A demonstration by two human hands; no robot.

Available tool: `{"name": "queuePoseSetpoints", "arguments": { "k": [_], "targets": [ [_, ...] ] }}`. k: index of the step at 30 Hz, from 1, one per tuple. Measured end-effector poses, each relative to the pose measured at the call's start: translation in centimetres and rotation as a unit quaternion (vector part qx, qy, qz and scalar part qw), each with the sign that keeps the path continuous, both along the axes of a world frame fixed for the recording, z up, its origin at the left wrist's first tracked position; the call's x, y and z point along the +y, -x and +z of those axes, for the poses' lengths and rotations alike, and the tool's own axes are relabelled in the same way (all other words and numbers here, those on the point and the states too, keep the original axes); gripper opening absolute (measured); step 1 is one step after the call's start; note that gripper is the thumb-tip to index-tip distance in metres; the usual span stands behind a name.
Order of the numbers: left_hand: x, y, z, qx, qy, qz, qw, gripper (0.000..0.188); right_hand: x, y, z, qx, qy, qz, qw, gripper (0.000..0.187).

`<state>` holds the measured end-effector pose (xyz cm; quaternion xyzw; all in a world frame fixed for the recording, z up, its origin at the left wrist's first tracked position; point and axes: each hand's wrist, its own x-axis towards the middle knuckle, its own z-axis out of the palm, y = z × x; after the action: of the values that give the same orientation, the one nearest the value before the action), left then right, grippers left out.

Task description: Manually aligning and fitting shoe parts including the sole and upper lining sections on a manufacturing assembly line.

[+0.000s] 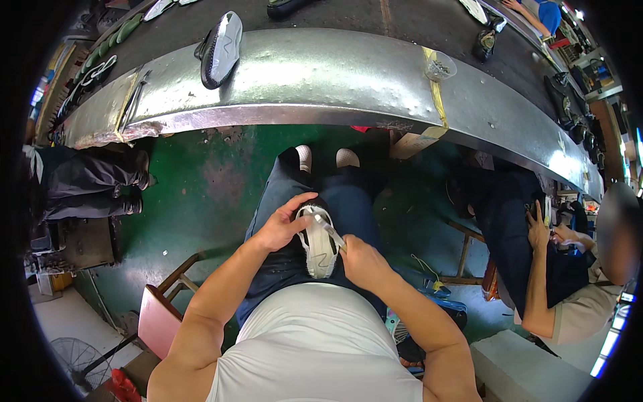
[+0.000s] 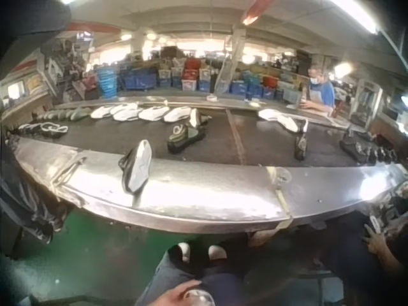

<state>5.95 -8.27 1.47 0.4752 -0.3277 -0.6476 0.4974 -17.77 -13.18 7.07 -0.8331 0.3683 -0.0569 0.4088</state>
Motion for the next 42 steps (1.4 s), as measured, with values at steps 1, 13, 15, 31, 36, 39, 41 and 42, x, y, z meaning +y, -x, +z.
{"name": "queuePoseSetpoints", "arguments": {
  "k": [1, 13, 15, 31, 36, 39, 41, 42],
  "targets": [
    [-0.1, 0.1, 0.8, 0.0, 0.0, -0.002, 1.0, 0.043, 0.4, 0.1, 1.4, 0.073, 0.01, 0.027, 0.997, 0.024],
    [0.8, 0.1, 6.4, -0.165, 0.132, 0.146, 0.967, 0.072, 0.6, 6.7, 4.7, -0.087, -0.138, 0.187, 0.969, 0.04],
    [1.8, -0.1, 8.2, -0.14, 0.174, 0.121, 0.967, 0.083, 1.1, 7.2, 4.7, -0.084, -0.134, 0.059, 0.986, 0.042],
    [5.1, 3.2, 6.1, -0.393, 0.36, 0.029, 0.846, 0.091, -1.7, -2.2, 2.5, -0.271, -0.098, 0.016, 0.957, 0.029],
    [5.6, 4.1, 5.0, -0.426, 0.342, 0.089, 0.833, 0.086, -2.1, -2.6, 2.0, -0.265, -0.118, 0.02, 0.957, 0.03],
    [5.5, 4.7, 4.7, -0.439, 0.307, 0.105, 0.838, 0.084, -3.1, -3.1, 2.2, -0.263, -0.132, 0.014, 0.956, 0.031],
    [5.1, 4.7, 4.1, -0.454, 0.3, 0.106, 0.832, 0.088, -3.5, -3.0, 1.8, -0.268, -0.149, -0.001, 0.952, 0.033],
    [4.9, 4.6, 3.8, -0.485, 0.276, 0.109, 0.822, 0.093, -3.6, -2.8, 1.8, -0.242, -0.106, -0.027, 0.964, 0.034]
  ]
}}
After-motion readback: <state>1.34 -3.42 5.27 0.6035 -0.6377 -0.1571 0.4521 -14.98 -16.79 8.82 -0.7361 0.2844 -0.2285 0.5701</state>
